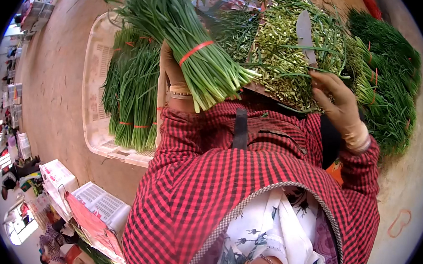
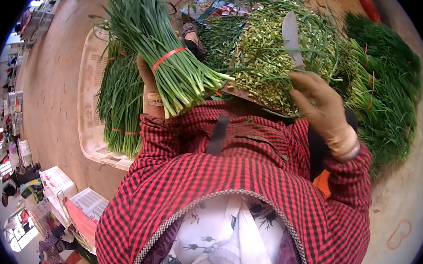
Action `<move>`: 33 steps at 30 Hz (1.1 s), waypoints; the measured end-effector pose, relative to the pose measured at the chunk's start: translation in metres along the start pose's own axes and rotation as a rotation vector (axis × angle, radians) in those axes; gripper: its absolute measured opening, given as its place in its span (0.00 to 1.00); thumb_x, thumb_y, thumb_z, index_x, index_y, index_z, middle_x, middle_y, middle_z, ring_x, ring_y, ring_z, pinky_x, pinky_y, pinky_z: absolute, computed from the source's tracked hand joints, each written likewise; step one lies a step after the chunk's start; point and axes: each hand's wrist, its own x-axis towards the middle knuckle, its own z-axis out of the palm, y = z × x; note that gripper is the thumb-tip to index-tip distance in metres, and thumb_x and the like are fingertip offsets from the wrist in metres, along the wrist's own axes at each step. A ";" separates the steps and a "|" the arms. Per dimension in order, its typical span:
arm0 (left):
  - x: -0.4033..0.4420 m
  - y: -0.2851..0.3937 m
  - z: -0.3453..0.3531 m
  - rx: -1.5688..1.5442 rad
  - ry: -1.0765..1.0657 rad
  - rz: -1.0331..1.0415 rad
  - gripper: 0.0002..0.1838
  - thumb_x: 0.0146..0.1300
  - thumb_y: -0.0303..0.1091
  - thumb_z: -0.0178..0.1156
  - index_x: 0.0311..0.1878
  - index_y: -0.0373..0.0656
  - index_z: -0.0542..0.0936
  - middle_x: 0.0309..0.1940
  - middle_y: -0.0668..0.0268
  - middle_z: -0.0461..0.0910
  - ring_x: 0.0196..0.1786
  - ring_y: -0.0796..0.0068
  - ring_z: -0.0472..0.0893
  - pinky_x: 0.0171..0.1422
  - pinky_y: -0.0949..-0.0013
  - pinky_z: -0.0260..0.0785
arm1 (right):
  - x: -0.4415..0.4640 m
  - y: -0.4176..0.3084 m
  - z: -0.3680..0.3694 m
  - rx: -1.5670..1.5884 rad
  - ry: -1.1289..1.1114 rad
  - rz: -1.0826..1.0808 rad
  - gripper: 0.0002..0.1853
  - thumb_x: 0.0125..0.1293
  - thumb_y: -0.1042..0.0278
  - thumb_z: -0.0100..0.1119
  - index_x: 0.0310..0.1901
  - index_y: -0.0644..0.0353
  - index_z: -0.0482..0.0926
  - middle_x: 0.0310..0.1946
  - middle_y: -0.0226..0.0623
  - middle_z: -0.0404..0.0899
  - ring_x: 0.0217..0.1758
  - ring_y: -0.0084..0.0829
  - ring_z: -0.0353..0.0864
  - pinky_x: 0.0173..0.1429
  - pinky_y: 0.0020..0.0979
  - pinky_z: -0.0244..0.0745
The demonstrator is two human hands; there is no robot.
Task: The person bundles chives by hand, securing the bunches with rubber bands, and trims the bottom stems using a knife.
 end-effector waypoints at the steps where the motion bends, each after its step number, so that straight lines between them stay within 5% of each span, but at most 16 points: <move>1: 0.000 -0.003 0.002 -0.076 -0.046 -0.083 0.28 0.66 0.51 0.53 0.59 0.38 0.75 0.52 0.54 0.80 0.52 0.56 0.82 0.58 0.53 0.77 | 0.016 -0.013 0.012 -0.069 0.003 -0.192 0.19 0.62 0.69 0.64 0.56 0.57 0.79 0.52 0.44 0.80 0.43 0.39 0.84 0.49 0.33 0.79; 4: -0.003 -0.018 0.005 -0.111 -0.107 -0.180 0.36 0.63 0.56 0.56 0.63 0.34 0.71 0.60 0.49 0.74 0.63 0.55 0.74 0.67 0.53 0.70 | 0.046 -0.052 0.053 -0.072 0.028 -0.479 0.18 0.61 0.70 0.65 0.53 0.57 0.80 0.49 0.42 0.80 0.44 0.38 0.83 0.47 0.33 0.79; 8: -0.008 -0.018 0.017 -0.090 -0.039 -0.161 0.35 0.62 0.58 0.57 0.61 0.37 0.73 0.56 0.52 0.77 0.58 0.56 0.78 0.64 0.54 0.72 | 0.055 -0.058 0.072 -0.120 -0.015 -0.511 0.14 0.60 0.69 0.64 0.49 0.54 0.81 0.43 0.38 0.81 0.43 0.40 0.82 0.43 0.36 0.79; 11: -0.008 -0.015 0.014 -0.156 0.010 -0.148 0.26 0.66 0.52 0.54 0.56 0.39 0.76 0.48 0.56 0.81 0.47 0.57 0.83 0.52 0.53 0.79 | 0.051 -0.051 0.067 -0.269 -0.084 -0.467 0.11 0.60 0.67 0.63 0.45 0.51 0.82 0.39 0.34 0.81 0.42 0.42 0.82 0.40 0.37 0.77; 16: -0.011 -0.012 0.017 -0.145 0.125 -0.108 0.25 0.66 0.51 0.55 0.56 0.42 0.76 0.47 0.60 0.81 0.46 0.59 0.83 0.51 0.52 0.79 | 0.021 -0.018 0.062 -0.261 -0.462 -0.117 0.11 0.63 0.61 0.62 0.45 0.53 0.83 0.34 0.37 0.83 0.37 0.41 0.83 0.39 0.34 0.77; 18: -0.010 -0.014 0.016 -0.159 0.104 -0.100 0.24 0.66 0.51 0.55 0.56 0.42 0.76 0.48 0.61 0.81 0.46 0.59 0.83 0.51 0.53 0.79 | 0.019 -0.026 0.067 -0.039 -0.308 -0.118 0.14 0.63 0.59 0.64 0.47 0.56 0.83 0.30 0.38 0.84 0.33 0.39 0.84 0.37 0.31 0.77; 20: -0.014 -0.015 0.024 -0.119 0.135 -0.081 0.24 0.66 0.51 0.55 0.56 0.42 0.76 0.47 0.61 0.81 0.46 0.60 0.82 0.52 0.53 0.79 | 0.025 -0.049 0.071 0.240 -0.244 0.167 0.14 0.63 0.60 0.66 0.47 0.57 0.82 0.29 0.38 0.83 0.29 0.36 0.83 0.36 0.29 0.76; 25: -0.015 -0.014 0.030 -0.067 0.121 -0.069 0.25 0.67 0.51 0.54 0.57 0.42 0.76 0.48 0.61 0.81 0.47 0.61 0.82 0.52 0.55 0.79 | 0.029 -0.047 0.085 0.196 -0.128 -0.065 0.09 0.63 0.66 0.66 0.40 0.61 0.82 0.23 0.42 0.78 0.24 0.25 0.79 0.30 0.27 0.72; 30: -0.012 -0.005 0.029 -0.130 0.139 0.002 0.25 0.67 0.51 0.54 0.58 0.42 0.76 0.49 0.61 0.81 0.48 0.61 0.82 0.53 0.55 0.78 | 0.005 -0.026 0.068 0.249 -0.300 0.084 0.06 0.63 0.68 0.63 0.36 0.62 0.82 0.20 0.42 0.76 0.20 0.29 0.75 0.29 0.29 0.71; 33: -0.008 0.000 0.016 -0.122 0.162 0.042 0.27 0.66 0.53 0.53 0.59 0.43 0.75 0.50 0.58 0.81 0.49 0.59 0.82 0.53 0.54 0.79 | -0.018 0.001 0.044 0.028 -0.329 0.139 0.07 0.61 0.67 0.63 0.35 0.61 0.82 0.20 0.43 0.76 0.20 0.31 0.75 0.29 0.31 0.71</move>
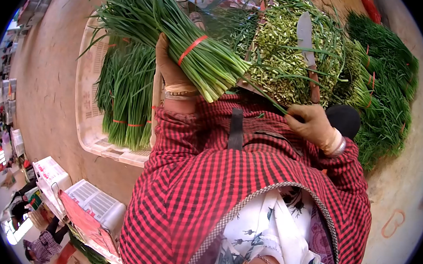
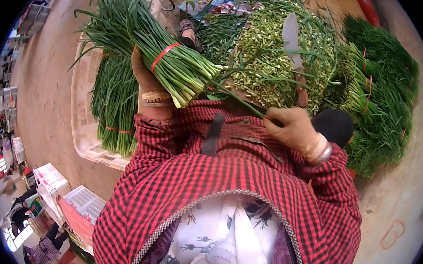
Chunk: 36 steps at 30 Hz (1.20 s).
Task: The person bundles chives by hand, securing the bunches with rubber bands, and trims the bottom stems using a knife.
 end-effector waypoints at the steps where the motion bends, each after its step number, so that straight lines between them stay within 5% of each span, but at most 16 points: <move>1: 0.000 0.004 -0.002 -0.001 0.003 0.008 0.27 0.66 0.53 0.53 0.59 0.43 0.75 0.50 0.58 0.81 0.49 0.59 0.82 0.53 0.54 0.79 | -0.010 0.011 -0.008 -0.039 -0.007 0.034 0.07 0.61 0.66 0.63 0.35 0.60 0.82 0.21 0.43 0.76 0.20 0.34 0.76 0.29 0.32 0.71; 5: 0.003 0.017 -0.015 0.004 -0.069 0.042 0.29 0.67 0.57 0.54 0.57 0.42 0.75 0.50 0.58 0.80 0.50 0.59 0.81 0.56 0.54 0.77 | -0.050 0.054 -0.047 -0.494 0.106 0.244 0.09 0.61 0.60 0.63 0.36 0.56 0.83 0.28 0.45 0.81 0.32 0.47 0.82 0.37 0.39 0.76; 7: -0.001 0.021 -0.012 0.053 -0.089 -0.008 0.30 0.66 0.59 0.54 0.58 0.41 0.75 0.50 0.57 0.80 0.50 0.59 0.81 0.55 0.54 0.78 | -0.061 0.076 -0.074 -0.566 0.180 0.376 0.13 0.62 0.57 0.64 0.43 0.54 0.82 0.32 0.45 0.83 0.37 0.45 0.83 0.41 0.37 0.77; 9: -0.007 0.016 0.001 0.047 -0.021 -0.081 0.33 0.66 0.61 0.54 0.60 0.41 0.73 0.49 0.56 0.80 0.49 0.59 0.81 0.54 0.55 0.78 | -0.049 0.070 -0.082 -0.310 0.320 0.403 0.26 0.67 0.53 0.62 0.59 0.61 0.76 0.36 0.43 0.85 0.39 0.38 0.86 0.44 0.36 0.77; 11: -0.006 0.000 -0.001 0.086 0.028 -0.146 0.33 0.66 0.62 0.53 0.60 0.42 0.74 0.48 0.56 0.81 0.47 0.59 0.82 0.54 0.56 0.78 | -0.019 0.046 -0.077 -0.014 0.215 0.316 0.31 0.68 0.53 0.61 0.64 0.67 0.70 0.47 0.45 0.84 0.50 0.36 0.83 0.53 0.35 0.77; 15: -0.027 -0.013 0.030 0.051 -0.154 -0.409 0.29 0.68 0.58 0.55 0.60 0.44 0.75 0.49 0.60 0.81 0.48 0.63 0.82 0.54 0.58 0.79 | 0.056 -0.006 -0.039 0.462 -0.279 0.211 0.45 0.68 0.47 0.60 0.74 0.70 0.51 0.68 0.56 0.65 0.71 0.41 0.66 0.73 0.34 0.63; 18: -0.032 -0.024 0.027 0.141 -0.230 -0.665 0.34 0.66 0.63 0.55 0.64 0.44 0.72 0.54 0.61 0.80 0.52 0.65 0.81 0.57 0.59 0.77 | 0.110 -0.026 0.002 0.683 -0.173 -0.104 0.44 0.67 0.46 0.61 0.73 0.67 0.53 0.66 0.51 0.68 0.68 0.39 0.69 0.70 0.34 0.65; 22: -0.043 -0.026 0.035 0.396 -0.451 -0.539 0.39 0.62 0.54 0.67 0.69 0.42 0.64 0.56 0.62 0.76 0.55 0.70 0.78 0.57 0.65 0.75 | 0.133 -0.054 0.001 1.138 0.154 -0.153 0.32 0.66 0.53 0.65 0.65 0.63 0.68 0.57 0.36 0.76 0.59 0.32 0.76 0.62 0.32 0.72; 24: -0.043 -0.031 0.030 0.641 -0.490 -0.344 0.44 0.56 0.41 0.74 0.71 0.41 0.60 0.57 0.63 0.73 0.57 0.71 0.76 0.60 0.66 0.72 | 0.136 -0.061 0.009 1.151 0.252 -0.193 0.30 0.65 0.56 0.67 0.63 0.62 0.70 0.55 0.34 0.77 0.55 0.30 0.77 0.59 0.31 0.74; 28: -0.047 -0.045 0.046 0.649 -0.425 -0.254 0.46 0.49 0.26 0.76 0.70 0.40 0.61 0.57 0.65 0.74 0.58 0.73 0.75 0.64 0.68 0.69 | 0.133 -0.075 0.008 1.171 0.363 -0.246 0.27 0.63 0.60 0.68 0.61 0.61 0.73 0.52 0.31 0.78 0.53 0.27 0.78 0.57 0.30 0.74; 32: -0.028 -0.011 0.076 0.773 -0.581 -0.284 0.42 0.50 0.21 0.73 0.68 0.39 0.64 0.57 0.65 0.76 0.59 0.73 0.75 0.64 0.67 0.68 | 0.131 -0.074 -0.023 1.028 0.379 -0.303 0.27 0.63 0.60 0.68 0.61 0.61 0.73 0.53 0.31 0.79 0.54 0.27 0.77 0.59 0.31 0.72; 36: -0.021 0.036 0.071 0.849 -0.554 -0.449 0.39 0.49 0.26 0.72 0.66 0.36 0.68 0.57 0.62 0.77 0.57 0.70 0.77 0.63 0.66 0.69 | 0.126 -0.065 -0.060 0.857 0.407 -0.324 0.25 0.65 0.60 0.66 0.61 0.62 0.74 0.51 0.33 0.80 0.54 0.28 0.78 0.58 0.31 0.73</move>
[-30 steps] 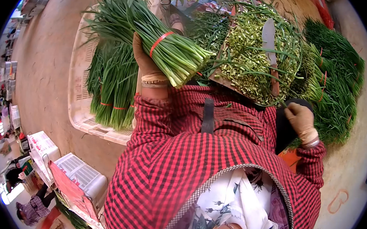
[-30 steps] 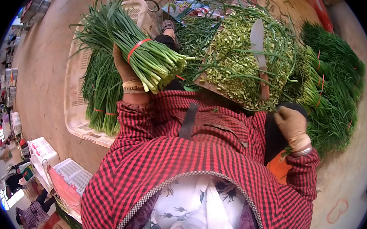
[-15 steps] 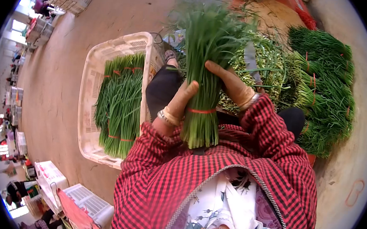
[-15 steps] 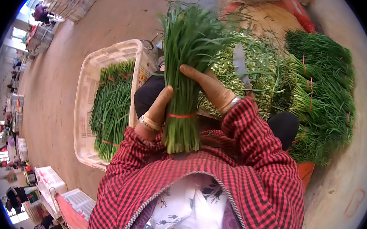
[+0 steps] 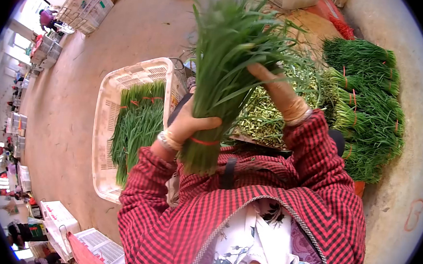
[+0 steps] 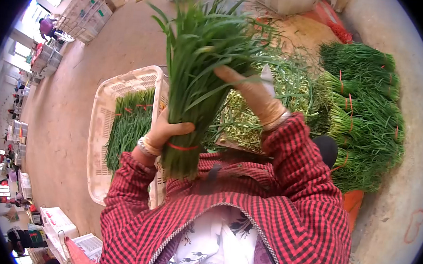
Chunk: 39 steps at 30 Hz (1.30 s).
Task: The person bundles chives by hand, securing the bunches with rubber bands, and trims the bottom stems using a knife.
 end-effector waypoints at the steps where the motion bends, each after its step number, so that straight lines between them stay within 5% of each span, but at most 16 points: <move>1: -0.011 0.007 -0.008 -0.012 0.009 -0.036 0.35 0.50 0.27 0.70 0.64 0.35 0.71 0.54 0.62 0.79 0.54 0.70 0.78 0.61 0.67 0.70 | 0.001 -0.005 -0.009 -0.115 -0.025 0.080 0.24 0.67 0.60 0.65 0.61 0.62 0.74 0.49 0.34 0.81 0.53 0.28 0.78 0.57 0.30 0.73; 3: -0.030 0.010 -0.028 0.005 0.040 -0.075 0.34 0.49 0.29 0.69 0.62 0.34 0.72 0.52 0.62 0.80 0.52 0.70 0.79 0.59 0.67 0.71 | 0.002 -0.009 -0.016 0.182 0.242 0.044 0.21 0.69 0.60 0.62 0.58 0.63 0.76 0.45 0.35 0.83 0.50 0.28 0.80 0.56 0.29 0.74; 6: -0.051 0.009 -0.046 0.026 0.024 -0.173 0.34 0.47 0.32 0.70 0.60 0.34 0.73 0.46 0.62 0.82 0.45 0.71 0.81 0.53 0.68 0.74 | 0.004 -0.010 -0.050 -0.186 0.367 -0.162 0.15 0.70 0.63 0.61 0.53 0.62 0.79 0.38 0.31 0.83 0.38 0.21 0.81 0.45 0.23 0.77; 10: -0.064 0.002 -0.057 0.094 0.049 -0.200 0.34 0.46 0.33 0.70 0.60 0.34 0.73 0.46 0.62 0.82 0.44 0.71 0.81 0.52 0.69 0.74 | -0.021 -0.043 -0.010 -0.247 0.181 -0.296 0.09 0.68 0.67 0.63 0.47 0.57 0.82 0.27 0.23 0.81 0.29 0.15 0.78 0.30 0.20 0.72; 15: -0.062 -0.001 -0.056 0.104 0.032 -0.241 0.38 0.47 0.32 0.72 0.64 0.35 0.70 0.50 0.62 0.80 0.49 0.71 0.80 0.57 0.67 0.72 | -0.030 -0.051 0.046 -0.946 -0.150 -0.562 0.21 0.64 0.63 0.68 0.58 0.58 0.78 0.19 0.29 0.76 0.19 0.18 0.72 0.26 0.23 0.67; 19: -0.059 0.003 -0.051 0.133 0.007 -0.253 0.48 0.47 0.32 0.75 0.71 0.36 0.62 0.61 0.60 0.74 0.62 0.67 0.74 0.69 0.65 0.63 | -0.023 -0.046 0.056 -1.198 -0.142 -0.558 0.23 0.60 0.62 0.71 0.56 0.59 0.78 0.17 0.32 0.73 0.18 0.21 0.71 0.24 0.23 0.65; 22: -0.060 0.003 -0.053 0.138 0.005 -0.270 0.49 0.46 0.29 0.75 0.73 0.36 0.60 0.63 0.61 0.73 0.64 0.68 0.72 0.71 0.66 0.61 | -0.019 -0.035 0.054 -1.100 -0.108 -0.535 0.21 0.61 0.64 0.71 0.53 0.60 0.78 0.17 0.30 0.74 0.19 0.18 0.72 0.25 0.23 0.66; 24: -0.063 0.005 -0.056 0.142 0.015 -0.270 0.50 0.45 0.27 0.75 0.73 0.36 0.61 0.62 0.61 0.73 0.63 0.69 0.72 0.71 0.66 0.61 | -0.019 -0.030 0.046 -0.766 -0.123 -0.360 0.19 0.60 0.57 0.70 0.46 0.59 0.78 0.20 0.37 0.77 0.21 0.30 0.78 0.28 0.29 0.73; 25: -0.065 0.008 -0.059 0.138 0.021 -0.274 0.50 0.45 0.27 0.75 0.73 0.36 0.61 0.62 0.61 0.73 0.63 0.69 0.72 0.71 0.66 0.61 | -0.021 -0.033 0.042 -0.597 -0.130 -0.296 0.13 0.62 0.66 0.68 0.46 0.61 0.79 0.25 0.34 0.79 0.26 0.22 0.78 0.32 0.24 0.74; 27: -0.073 0.011 -0.066 0.192 0.028 -0.340 0.49 0.45 0.26 0.75 0.73 0.37 0.61 0.62 0.62 0.74 0.64 0.70 0.72 0.71 0.66 0.61 | -0.015 -0.028 0.021 -0.412 0.146 -0.501 0.09 0.64 0.73 0.66 0.45 0.62 0.81 0.30 0.29 0.80 0.30 0.17 0.78 0.34 0.22 0.74; 29: -0.077 0.009 -0.069 0.212 0.018 -0.361 0.48 0.46 0.25 0.74 0.72 0.37 0.62 0.62 0.62 0.74 0.63 0.71 0.72 0.71 0.66 0.61 | -0.025 -0.045 0.016 -0.639 0.227 -0.609 0.08 0.65 0.78 0.63 0.45 0.61 0.82 0.32 0.27 0.80 0.33 0.16 0.78 0.36 0.21 0.75; 34: -0.077 -0.014 -0.066 0.102 -0.060 -0.414 0.47 0.48 0.26 0.74 0.72 0.37 0.62 0.63 0.63 0.73 0.63 0.72 0.72 0.71 0.68 0.61 | -0.049 -0.024 0.044 -1.141 -0.210 -0.629 0.17 0.58 0.53 0.67 0.44 0.53 0.83 0.34 0.34 0.81 0.33 0.37 0.83 0.35 0.35 0.78; 39: -0.078 -0.032 -0.060 0.182 -0.094 -0.467 0.48 0.49 0.29 0.76 0.73 0.38 0.61 0.64 0.62 0.73 0.64 0.72 0.72 0.70 0.67 0.61 | -0.057 0.014 0.038 -1.127 -0.355 -0.580 0.07 0.63 0.61 0.61 0.40 0.51 0.82 0.25 0.34 0.78 0.30 0.38 0.82 0.32 0.36 0.77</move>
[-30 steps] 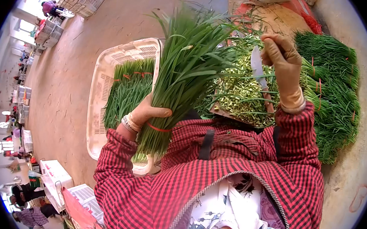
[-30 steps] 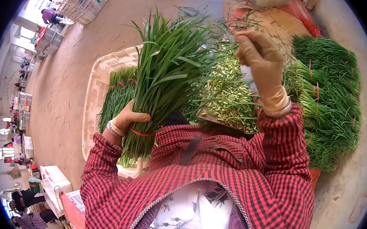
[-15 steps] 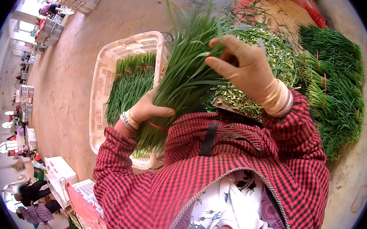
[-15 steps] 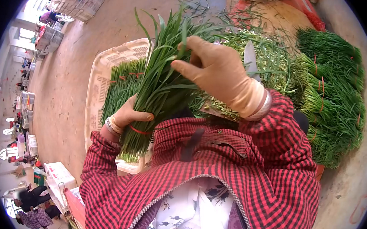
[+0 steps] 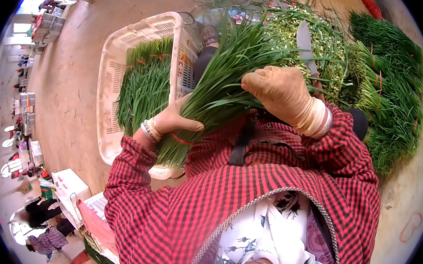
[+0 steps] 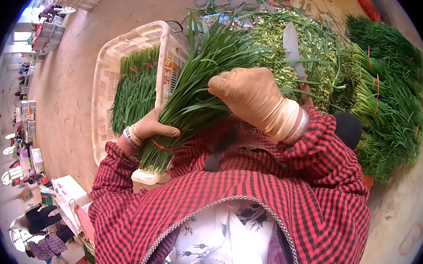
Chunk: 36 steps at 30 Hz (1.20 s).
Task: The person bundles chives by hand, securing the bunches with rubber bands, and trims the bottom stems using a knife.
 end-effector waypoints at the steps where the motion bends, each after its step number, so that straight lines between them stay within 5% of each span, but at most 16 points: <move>1: 0.002 -0.005 0.003 -0.036 -0.005 0.015 0.49 0.49 0.29 0.76 0.73 0.38 0.61 0.64 0.63 0.73 0.64 0.72 0.72 0.70 0.67 0.61 | -0.005 0.002 -0.001 0.074 -0.011 -0.012 0.06 0.63 0.64 0.60 0.39 0.51 0.82 0.25 0.34 0.79 0.29 0.38 0.82 0.32 0.35 0.77; 4: 0.005 -0.020 0.001 -0.041 0.001 0.053 0.48 0.50 0.32 0.76 0.73 0.37 0.60 0.64 0.63 0.72 0.64 0.72 0.71 0.70 0.67 0.62 | -0.024 0.025 -0.014 0.674 0.176 0.431 0.06 0.66 0.73 0.63 0.44 0.57 0.83 0.32 0.29 0.85 0.30 0.25 0.82 0.34 0.28 0.76; 6: 0.003 -0.025 0.001 -0.156 0.044 0.027 0.47 0.52 0.33 0.75 0.73 0.37 0.60 0.64 0.62 0.72 0.65 0.70 0.71 0.71 0.66 0.62 | -0.029 0.058 -0.028 0.698 0.354 0.596 0.08 0.68 0.73 0.63 0.48 0.59 0.83 0.35 0.28 0.85 0.37 0.19 0.80 0.39 0.25 0.76; 7: 0.002 -0.025 0.002 -0.162 0.051 0.042 0.45 0.55 0.37 0.74 0.73 0.37 0.60 0.64 0.61 0.72 0.65 0.70 0.71 0.71 0.66 0.62 | -0.029 0.057 -0.031 0.432 0.411 0.544 0.09 0.66 0.73 0.64 0.47 0.60 0.83 0.39 0.32 0.85 0.42 0.23 0.82 0.48 0.25 0.77; 12: 0.008 -0.008 0.022 -0.173 0.204 -0.015 0.42 0.58 0.44 0.72 0.71 0.37 0.63 0.62 0.60 0.74 0.62 0.68 0.74 0.68 0.65 0.65 | -0.016 0.017 -0.018 0.207 0.255 0.129 0.12 0.59 0.71 0.67 0.46 0.59 0.83 0.44 0.40 0.84 0.51 0.37 0.82 0.58 0.34 0.75; 14: 0.011 -0.006 0.025 -0.117 0.267 -0.021 0.40 0.59 0.48 0.71 0.69 0.37 0.67 0.61 0.57 0.75 0.61 0.65 0.75 0.66 0.64 0.67 | -0.018 -0.005 0.003 0.106 0.007 0.048 0.16 0.58 0.65 0.66 0.48 0.59 0.81 0.45 0.40 0.83 0.56 0.42 0.78 0.62 0.39 0.72; 16: 0.013 -0.003 0.026 0.539 0.465 0.010 0.36 0.58 0.55 0.68 0.62 0.36 0.74 0.60 0.51 0.75 0.60 0.59 0.77 0.63 0.63 0.69 | -0.027 -0.012 0.020 0.129 -0.164 0.064 0.19 0.58 0.61 0.64 0.50 0.60 0.80 0.49 0.40 0.80 0.60 0.45 0.74 0.65 0.42 0.68; 18: 0.018 0.009 0.037 0.743 0.562 0.111 0.36 0.58 0.60 0.65 0.56 0.36 0.78 0.55 0.48 0.78 0.58 0.53 0.78 0.62 0.60 0.69 | -0.033 -0.015 0.032 0.100 -0.121 0.052 0.19 0.57 0.63 0.64 0.50 0.59 0.79 0.51 0.40 0.79 0.61 0.45 0.73 0.66 0.44 0.67; 20: 0.025 0.021 0.042 0.586 0.590 0.125 0.36 0.57 0.60 0.66 0.56 0.36 0.78 0.50 0.50 0.81 0.54 0.52 0.80 0.60 0.59 0.69 | -0.036 -0.017 0.036 0.073 -0.033 0.010 0.18 0.57 0.64 0.63 0.50 0.57 0.79 0.50 0.40 0.78 0.62 0.45 0.72 0.68 0.47 0.65; 22: 0.048 -0.004 0.025 0.462 0.546 0.236 0.31 0.60 0.54 0.67 0.55 0.35 0.78 0.45 0.54 0.84 0.48 0.59 0.83 0.55 0.63 0.71 | -0.041 -0.018 0.036 0.060 -0.011 0.023 0.17 0.56 0.64 0.64 0.48 0.55 0.79 0.49 0.37 0.78 0.62 0.44 0.72 0.70 0.48 0.62; 25: 0.055 -0.003 0.023 -0.152 0.402 0.145 0.26 0.66 0.48 0.64 0.55 0.33 0.79 0.44 0.64 0.83 0.43 0.79 0.80 0.50 0.75 0.72 | -0.058 -0.005 0.031 0.093 -0.103 0.107 0.12 0.57 0.65 0.64 0.44 0.55 0.80 0.47 0.33 0.81 0.62 0.44 0.73 0.70 0.49 0.61; 29: 0.054 -0.010 0.016 -0.255 0.444 0.148 0.28 0.65 0.49 0.65 0.56 0.32 0.78 0.44 0.64 0.83 0.43 0.78 0.80 0.50 0.76 0.72 | -0.064 0.013 0.005 0.431 0.023 0.305 0.13 0.61 0.68 0.66 0.47 0.59 0.82 0.47 0.40 0.83 0.62 0.45 0.75 0.68 0.43 0.65; 33: 0.056 -0.010 0.021 -0.237 0.534 0.093 0.27 0.65 0.49 0.65 0.55 0.33 0.78 0.44 0.65 0.82 0.43 0.79 0.80 0.50 0.76 0.72 | -0.042 0.023 -0.022 0.565 0.263 0.378 0.08 0.66 0.75 0.63 0.46 0.63 0.82 0.41 0.35 0.84 0.45 0.26 0.81 0.52 0.26 0.75; 36: 0.054 -0.005 0.034 -0.380 0.457 0.099 0.24 0.66 0.46 0.65 0.55 0.35 0.79 0.45 0.66 0.82 0.44 0.80 0.80 0.50 0.76 0.72 | -0.027 0.022 -0.034 0.726 0.209 0.498 0.08 0.65 0.75 0.64 0.44 0.65 0.83 0.39 0.35 0.84 0.43 0.24 0.81 0.51 0.25 0.75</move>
